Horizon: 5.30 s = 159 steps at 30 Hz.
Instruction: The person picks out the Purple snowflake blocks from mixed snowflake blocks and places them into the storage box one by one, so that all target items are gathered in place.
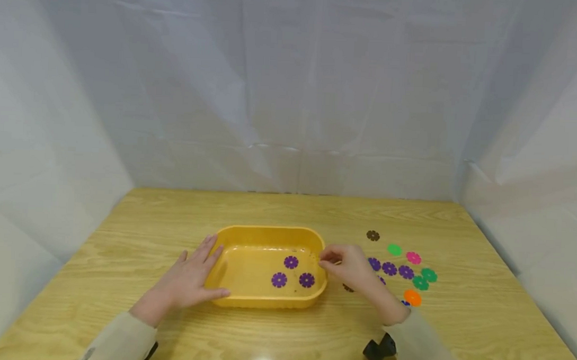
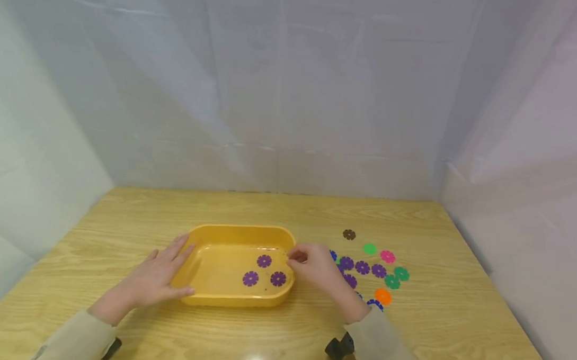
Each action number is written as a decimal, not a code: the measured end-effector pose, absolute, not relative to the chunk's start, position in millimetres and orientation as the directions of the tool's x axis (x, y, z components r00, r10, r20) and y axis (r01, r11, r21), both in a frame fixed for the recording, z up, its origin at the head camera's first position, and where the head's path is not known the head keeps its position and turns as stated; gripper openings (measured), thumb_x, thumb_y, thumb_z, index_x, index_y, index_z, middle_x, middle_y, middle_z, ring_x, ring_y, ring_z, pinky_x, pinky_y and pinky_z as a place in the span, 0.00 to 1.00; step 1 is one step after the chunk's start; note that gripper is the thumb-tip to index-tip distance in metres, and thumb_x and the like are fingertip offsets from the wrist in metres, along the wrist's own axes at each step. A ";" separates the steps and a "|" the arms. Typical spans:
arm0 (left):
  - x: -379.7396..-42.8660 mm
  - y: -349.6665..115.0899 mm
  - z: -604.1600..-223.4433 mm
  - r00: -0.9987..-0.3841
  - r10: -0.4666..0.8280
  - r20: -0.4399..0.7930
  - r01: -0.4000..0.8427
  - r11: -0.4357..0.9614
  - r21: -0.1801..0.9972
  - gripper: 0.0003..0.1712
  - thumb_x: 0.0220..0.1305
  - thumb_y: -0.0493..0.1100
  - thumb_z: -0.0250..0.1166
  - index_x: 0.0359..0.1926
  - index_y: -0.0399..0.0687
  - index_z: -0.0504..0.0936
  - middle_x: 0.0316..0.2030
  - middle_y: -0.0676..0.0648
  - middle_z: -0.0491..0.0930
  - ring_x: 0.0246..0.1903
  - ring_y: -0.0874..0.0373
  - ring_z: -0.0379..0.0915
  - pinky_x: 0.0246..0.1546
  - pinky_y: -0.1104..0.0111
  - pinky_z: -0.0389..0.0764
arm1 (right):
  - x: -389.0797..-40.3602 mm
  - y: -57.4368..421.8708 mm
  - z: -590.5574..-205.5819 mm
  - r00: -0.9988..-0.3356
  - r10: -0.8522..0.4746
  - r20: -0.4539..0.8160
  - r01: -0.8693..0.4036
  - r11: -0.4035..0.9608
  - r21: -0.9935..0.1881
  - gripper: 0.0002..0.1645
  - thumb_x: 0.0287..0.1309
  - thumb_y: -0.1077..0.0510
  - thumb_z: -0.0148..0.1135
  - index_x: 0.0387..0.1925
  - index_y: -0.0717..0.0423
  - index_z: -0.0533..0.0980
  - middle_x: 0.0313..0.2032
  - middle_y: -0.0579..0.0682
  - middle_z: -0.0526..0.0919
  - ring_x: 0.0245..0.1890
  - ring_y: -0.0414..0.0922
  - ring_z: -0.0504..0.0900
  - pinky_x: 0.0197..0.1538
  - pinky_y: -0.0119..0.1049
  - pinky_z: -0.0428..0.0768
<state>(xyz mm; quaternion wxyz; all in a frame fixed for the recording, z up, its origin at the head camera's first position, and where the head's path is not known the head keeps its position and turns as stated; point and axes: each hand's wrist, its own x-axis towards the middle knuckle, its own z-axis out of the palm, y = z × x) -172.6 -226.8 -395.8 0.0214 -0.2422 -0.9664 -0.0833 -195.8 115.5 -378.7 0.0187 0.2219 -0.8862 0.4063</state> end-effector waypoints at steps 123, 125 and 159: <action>-171.8 -230.5 -400.1 -0.885 0.459 0.079 0.466 0.872 0.152 0.54 0.50 0.71 0.52 0.65 0.34 0.53 0.66 0.37 0.38 0.65 0.44 0.34 0.52 0.38 0.52 | -222.8 102.4 -375.5 -0.912 -0.326 0.249 -0.400 0.572 -0.716 0.02 0.50 0.66 0.61 0.29 0.60 0.79 0.25 0.48 0.80 0.26 0.40 0.78 0.29 0.28 0.77; -171.9 -230.2 -400.5 -0.885 0.459 0.080 0.466 0.872 0.151 0.54 0.50 0.71 0.52 0.65 0.34 0.53 0.66 0.38 0.37 0.65 0.44 0.34 0.52 0.38 0.51 | -225.9 91.1 -377.5 -0.910 -0.334 0.246 -0.404 0.576 -0.711 0.02 0.50 0.65 0.62 0.28 0.61 0.79 0.24 0.47 0.80 0.25 0.40 0.78 0.28 0.28 0.77; -173.6 -227.8 -401.1 -0.882 0.461 0.099 0.471 0.868 0.158 0.53 0.50 0.70 0.54 0.64 0.33 0.55 0.66 0.37 0.38 0.64 0.43 0.35 0.51 0.38 0.53 | -235.4 42.4 -383.4 -0.904 -0.372 0.211 -0.387 0.504 -0.772 0.06 0.53 0.62 0.59 0.32 0.62 0.78 0.27 0.47 0.79 0.28 0.39 0.77 0.32 0.27 0.76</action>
